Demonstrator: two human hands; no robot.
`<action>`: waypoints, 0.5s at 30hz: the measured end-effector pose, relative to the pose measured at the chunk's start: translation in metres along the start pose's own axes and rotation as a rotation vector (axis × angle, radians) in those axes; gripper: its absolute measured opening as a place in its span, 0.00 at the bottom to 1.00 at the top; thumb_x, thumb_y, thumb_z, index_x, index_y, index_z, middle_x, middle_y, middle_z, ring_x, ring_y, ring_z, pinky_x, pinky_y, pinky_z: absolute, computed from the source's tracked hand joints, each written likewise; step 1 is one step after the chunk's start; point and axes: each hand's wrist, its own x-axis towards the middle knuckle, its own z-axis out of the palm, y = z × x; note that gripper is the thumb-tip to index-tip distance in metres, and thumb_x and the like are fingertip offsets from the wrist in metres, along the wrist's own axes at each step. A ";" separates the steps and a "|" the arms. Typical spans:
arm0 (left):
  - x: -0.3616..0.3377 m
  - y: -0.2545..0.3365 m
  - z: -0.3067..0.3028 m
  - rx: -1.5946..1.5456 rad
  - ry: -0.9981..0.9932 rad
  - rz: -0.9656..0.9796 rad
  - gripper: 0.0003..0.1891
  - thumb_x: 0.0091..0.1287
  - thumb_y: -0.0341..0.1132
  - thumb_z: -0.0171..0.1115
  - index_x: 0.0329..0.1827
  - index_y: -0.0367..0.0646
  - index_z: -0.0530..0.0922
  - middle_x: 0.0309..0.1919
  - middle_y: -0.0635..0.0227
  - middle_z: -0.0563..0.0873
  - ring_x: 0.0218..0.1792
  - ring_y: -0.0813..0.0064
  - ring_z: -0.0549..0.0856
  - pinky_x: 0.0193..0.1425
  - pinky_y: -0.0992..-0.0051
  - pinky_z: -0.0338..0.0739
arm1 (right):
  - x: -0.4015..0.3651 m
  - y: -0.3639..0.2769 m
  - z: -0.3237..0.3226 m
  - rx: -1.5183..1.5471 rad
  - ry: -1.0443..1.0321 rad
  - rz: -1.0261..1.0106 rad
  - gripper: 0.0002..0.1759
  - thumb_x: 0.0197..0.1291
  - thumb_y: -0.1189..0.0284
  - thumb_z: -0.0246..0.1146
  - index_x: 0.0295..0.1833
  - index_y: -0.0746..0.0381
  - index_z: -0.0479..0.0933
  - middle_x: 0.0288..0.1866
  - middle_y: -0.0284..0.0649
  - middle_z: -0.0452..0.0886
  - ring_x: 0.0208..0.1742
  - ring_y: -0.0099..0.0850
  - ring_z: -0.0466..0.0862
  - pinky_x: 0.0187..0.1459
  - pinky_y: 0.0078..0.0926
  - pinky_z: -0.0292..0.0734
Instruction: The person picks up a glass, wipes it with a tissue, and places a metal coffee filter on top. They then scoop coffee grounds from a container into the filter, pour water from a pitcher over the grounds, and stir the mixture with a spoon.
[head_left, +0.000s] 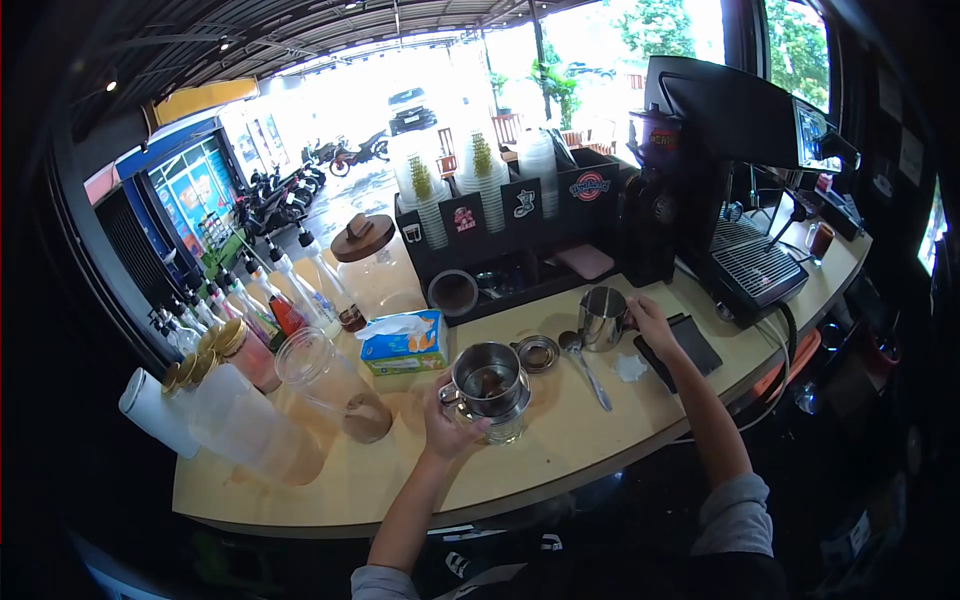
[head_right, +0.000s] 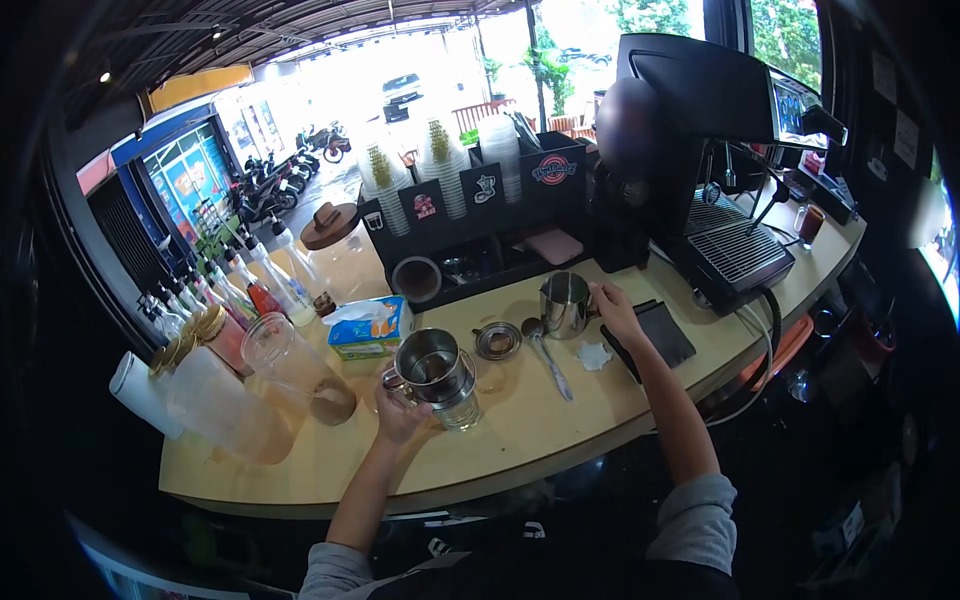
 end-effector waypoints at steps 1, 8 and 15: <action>0.001 0.001 0.001 0.000 0.003 -0.001 0.43 0.43 0.46 0.79 0.61 0.34 0.70 0.54 0.58 0.81 0.55 0.67 0.81 0.62 0.67 0.74 | -0.001 0.001 0.001 -0.001 -0.003 0.001 0.17 0.72 0.62 0.53 0.36 0.65 0.74 0.28 0.33 0.74 0.30 0.21 0.73 0.35 0.20 0.69; 0.000 0.012 0.008 -0.051 -0.012 -0.068 0.44 0.46 0.51 0.77 0.62 0.32 0.70 0.53 0.57 0.81 0.54 0.66 0.82 0.61 0.67 0.74 | -0.006 -0.017 0.009 0.095 0.027 -0.120 0.14 0.71 0.64 0.55 0.32 0.60 0.69 0.25 0.27 0.69 0.28 0.15 0.67 0.29 0.17 0.62; 0.001 0.009 0.007 -0.088 -0.036 -0.096 0.43 0.45 0.49 0.77 0.62 0.33 0.70 0.53 0.58 0.81 0.55 0.67 0.81 0.62 0.67 0.74 | -0.016 -0.089 0.017 0.090 -0.038 -0.218 0.14 0.71 0.65 0.55 0.32 0.58 0.69 0.25 0.24 0.68 0.29 0.13 0.64 0.32 0.17 0.61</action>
